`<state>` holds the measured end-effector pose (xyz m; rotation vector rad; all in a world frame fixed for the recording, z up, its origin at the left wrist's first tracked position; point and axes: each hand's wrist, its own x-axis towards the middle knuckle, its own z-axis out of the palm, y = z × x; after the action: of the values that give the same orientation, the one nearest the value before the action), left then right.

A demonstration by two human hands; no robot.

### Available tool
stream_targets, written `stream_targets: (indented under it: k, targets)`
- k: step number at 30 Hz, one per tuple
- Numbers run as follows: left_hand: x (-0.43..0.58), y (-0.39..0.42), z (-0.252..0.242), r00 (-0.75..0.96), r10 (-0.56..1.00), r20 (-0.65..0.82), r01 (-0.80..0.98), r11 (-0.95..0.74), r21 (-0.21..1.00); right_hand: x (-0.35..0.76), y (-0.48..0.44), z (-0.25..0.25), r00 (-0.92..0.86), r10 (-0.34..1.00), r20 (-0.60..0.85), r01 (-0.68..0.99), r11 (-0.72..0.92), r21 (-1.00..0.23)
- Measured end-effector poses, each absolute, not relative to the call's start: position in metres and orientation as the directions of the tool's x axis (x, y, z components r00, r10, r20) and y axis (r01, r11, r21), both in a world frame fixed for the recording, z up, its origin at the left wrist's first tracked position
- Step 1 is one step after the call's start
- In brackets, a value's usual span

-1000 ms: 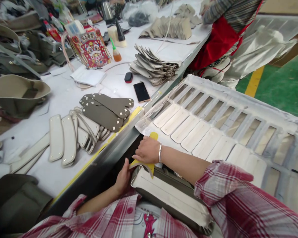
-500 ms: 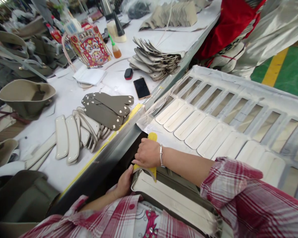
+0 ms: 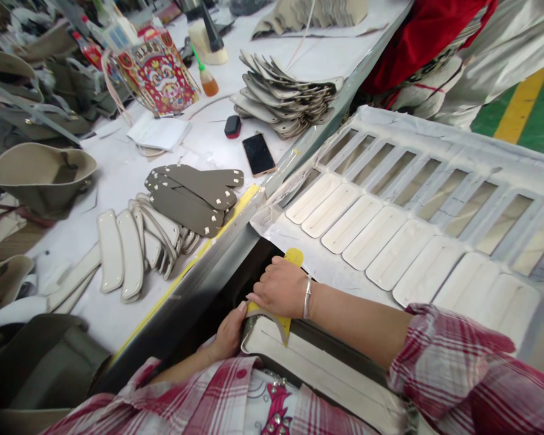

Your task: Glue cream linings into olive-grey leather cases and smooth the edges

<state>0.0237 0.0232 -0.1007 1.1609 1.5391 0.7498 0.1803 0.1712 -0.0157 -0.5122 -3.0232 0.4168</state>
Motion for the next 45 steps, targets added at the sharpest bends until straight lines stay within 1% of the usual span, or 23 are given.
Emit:
stream_targets:
  k: [2, 3, 8, 11, 14, 19, 22, 23, 25, 28, 30, 33, 35, 37, 39, 41, 43, 45]
  targets:
    - [0.026, 0.029, -0.095, -0.043, 0.959, -0.279, 0.265, 0.28, 0.923, 0.184, 0.169, -0.016, -0.927, 0.37, -0.058, 0.371, 0.885, -0.281]
    - [0.028, 0.033, -0.09, -0.031, 0.967, -0.253, 0.238, 0.253, 0.937, 0.186, 0.167, -0.016, -0.915, 0.394, -0.085, 0.401, 0.87, -0.285]
    - [0.038, 0.056, -0.058, 0.212, 0.947, -0.241, 0.115, 0.221, 0.969, 0.2, 0.15, -0.014, -0.836, 0.514, -0.191, 0.548, 0.77, -0.327]
    - [0.038, 0.063, -0.048, 0.247, 0.93, -0.271, 0.099, 0.254, 0.962, 0.205, 0.136, -0.01, -0.775, 0.592, -0.221, 0.631, 0.708, -0.318]
    - [0.032, 0.065, -0.047, 0.336, 0.895, -0.294, 0.066, 0.289, 0.955, 0.207, 0.124, -0.003, -0.708, 0.671, -0.22, 0.706, 0.661, -0.257]
    - [0.021, 0.07, -0.048, 0.4, 0.836, -0.375, -0.078, 0.439, 0.895, 0.229, 0.108, 0.021, -0.602, 0.754, -0.263, 0.799, 0.573, -0.185]
    - [0.017, 0.076, -0.046, 0.448, 0.806, -0.386, -0.083, 0.467, 0.88, 0.252, 0.091, 0.041, -0.468, 0.834, -0.292, 0.884, 0.441, -0.158]
    - [0.016, 0.079, -0.045, 0.471, 0.797, -0.378, -0.051, 0.453, 0.89, 0.258, 0.083, 0.047, -0.409, 0.857, -0.314, 0.912, 0.372, -0.175]
    - [0.014, 0.087, -0.043, 0.515, 0.776, -0.365, 0.058, 0.394, 0.917, 0.269, 0.065, 0.058, -0.309, 0.877, -0.368, 0.94, 0.221, -0.261]
    - [0.011, 0.101, -0.039, 0.546, 0.761, -0.351, 0.234, 0.264, 0.936, 0.275, 0.033, 0.069, -0.244, 0.866, -0.437, 0.895, 0.028, -0.444]
    - [0.009, 0.107, -0.036, 0.541, 0.773, -0.331, 0.289, 0.199, 0.936, 0.271, 0.012, 0.07, -0.224, 0.864, -0.451, 0.828, -0.075, -0.555]
    - [0.005, 0.106, -0.031, 0.525, 0.778, -0.344, 0.325, 0.19, 0.926, 0.256, -0.019, 0.063, -0.214, 0.891, -0.401, 0.729, -0.127, -0.672]
    - [0.001, 0.097, -0.03, 0.524, 0.754, -0.396, 0.356, 0.228, 0.906, 0.242, -0.035, 0.053, -0.205, 0.905, -0.372, 0.7, -0.13, -0.702]
    - [-0.004, 0.086, -0.03, 0.554, 0.694, -0.46, 0.305, 0.345, 0.888, 0.227, -0.045, 0.041, -0.185, 0.913, -0.363, 0.675, -0.15, -0.722]
    - [-0.007, 0.077, -0.032, 0.619, 0.617, -0.486, 0.161, 0.507, 0.847, 0.211, -0.05, 0.03, -0.141, 0.917, -0.373, 0.632, -0.206, -0.747]
    - [-0.009, 0.072, -0.035, 0.676, 0.566, -0.473, 0.014, 0.631, 0.776, 0.194, -0.051, 0.02, -0.065, 0.914, -0.401, 0.556, -0.3, -0.775]
    - [-0.009, 0.07, -0.037, 0.69, 0.56, -0.459, -0.06, 0.676, 0.734, 0.177, -0.048, 0.012, 0.019, 0.901, -0.432, 0.448, -0.394, -0.802]
    - [-0.01, 0.07, -0.039, 0.687, 0.569, -0.451, -0.1, 0.69, 0.717, 0.158, -0.046, 0.005, 0.052, 0.875, -0.481, 0.317, -0.471, -0.824]
